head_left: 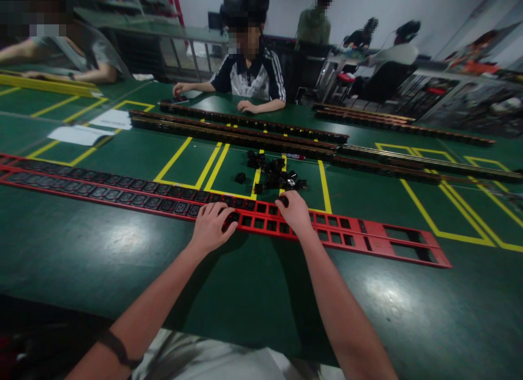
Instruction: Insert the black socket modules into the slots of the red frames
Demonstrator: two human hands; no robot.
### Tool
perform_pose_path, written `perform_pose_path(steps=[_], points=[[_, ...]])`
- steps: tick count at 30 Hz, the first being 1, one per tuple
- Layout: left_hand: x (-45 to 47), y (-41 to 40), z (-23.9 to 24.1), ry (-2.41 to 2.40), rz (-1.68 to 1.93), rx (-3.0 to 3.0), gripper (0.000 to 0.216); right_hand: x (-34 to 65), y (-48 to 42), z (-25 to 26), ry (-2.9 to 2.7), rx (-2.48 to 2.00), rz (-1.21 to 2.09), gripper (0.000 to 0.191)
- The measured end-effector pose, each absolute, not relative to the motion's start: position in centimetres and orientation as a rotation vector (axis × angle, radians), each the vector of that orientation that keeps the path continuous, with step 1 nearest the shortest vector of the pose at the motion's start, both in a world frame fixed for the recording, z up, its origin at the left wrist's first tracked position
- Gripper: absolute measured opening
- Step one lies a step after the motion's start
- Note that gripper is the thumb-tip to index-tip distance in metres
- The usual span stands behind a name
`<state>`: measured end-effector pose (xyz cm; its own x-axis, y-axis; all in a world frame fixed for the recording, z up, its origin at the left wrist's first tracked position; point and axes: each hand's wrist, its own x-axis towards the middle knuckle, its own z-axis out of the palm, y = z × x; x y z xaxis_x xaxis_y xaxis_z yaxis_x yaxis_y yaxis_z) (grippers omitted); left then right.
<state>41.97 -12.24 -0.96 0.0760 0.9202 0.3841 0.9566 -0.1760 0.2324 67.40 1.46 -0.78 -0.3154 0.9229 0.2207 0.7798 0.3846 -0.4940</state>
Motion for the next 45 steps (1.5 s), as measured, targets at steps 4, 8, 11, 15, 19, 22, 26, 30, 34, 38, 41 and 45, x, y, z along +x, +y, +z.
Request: perform_pose_path(steps=[4, 8, 11, 15, 19, 22, 26, 30, 34, 38, 41, 45], points=[[42.0, -12.3, -0.9, -1.969, -0.698, -2.242, 0.035, 67.3, 1.3, -0.5, -2.221, -1.462, 0.422, 0.019], [41.9, -12.3, -1.0, -1.968, -0.707, -2.251, 0.036, 67.3, 1.2, -0.5, -2.23, -1.482, 0.263, 0.019], [41.9, -12.2, -1.0, -1.967, -0.697, -2.25, 0.036, 67.5, 1.2, -0.5, -2.176, -1.402, 0.224, 0.019], [41.9, -12.2, -1.0, -1.966, -0.707, -2.255, 0.036, 66.8, 0.5, -0.4, -2.119, -1.132, 0.356, 0.018], [41.8, -12.1, -1.1, -1.964, -0.723, -2.253, 0.035, 64.6, -1.4, -0.1, -2.104, -0.962, 0.55, 0.019], [41.7, -12.1, -1.2, -1.971, -0.737, -2.242, 0.034, 63.0, -3.0, 0.2, -2.13, -0.854, 0.653, 0.017], [41.7, -12.1, -1.2, -1.961, -0.739, -2.234, 0.033, 62.2, -4.2, 0.3, -2.294, -0.742, 0.724, 0.013], [41.7, -12.1, -1.1, -1.962, -0.734, -2.243, 0.032, 62.5, -4.3, 0.3, -2.414, -0.742, 0.636, 0.012], [41.8, -12.1, -1.0, -1.971, -0.725, -2.235, 0.032, 62.5, -4.2, 0.3, -2.452, -0.755, 0.603, 0.013], [41.9, -12.1, -1.0, -1.981, -0.714, -2.233, 0.031, 62.4, -4.3, 0.5, -2.504, -0.773, 0.562, 0.014], [42.0, -12.1, -1.0, -1.982, -0.72, -2.229, 0.032, 62.3, -4.5, 0.8, -2.548, -0.756, 0.541, 0.013], [41.9, -12.1, -1.1, -1.99, -0.722, -2.23, 0.032, 62.4, -4.6, 0.9, -2.551, -0.757, 0.533, 0.012]])
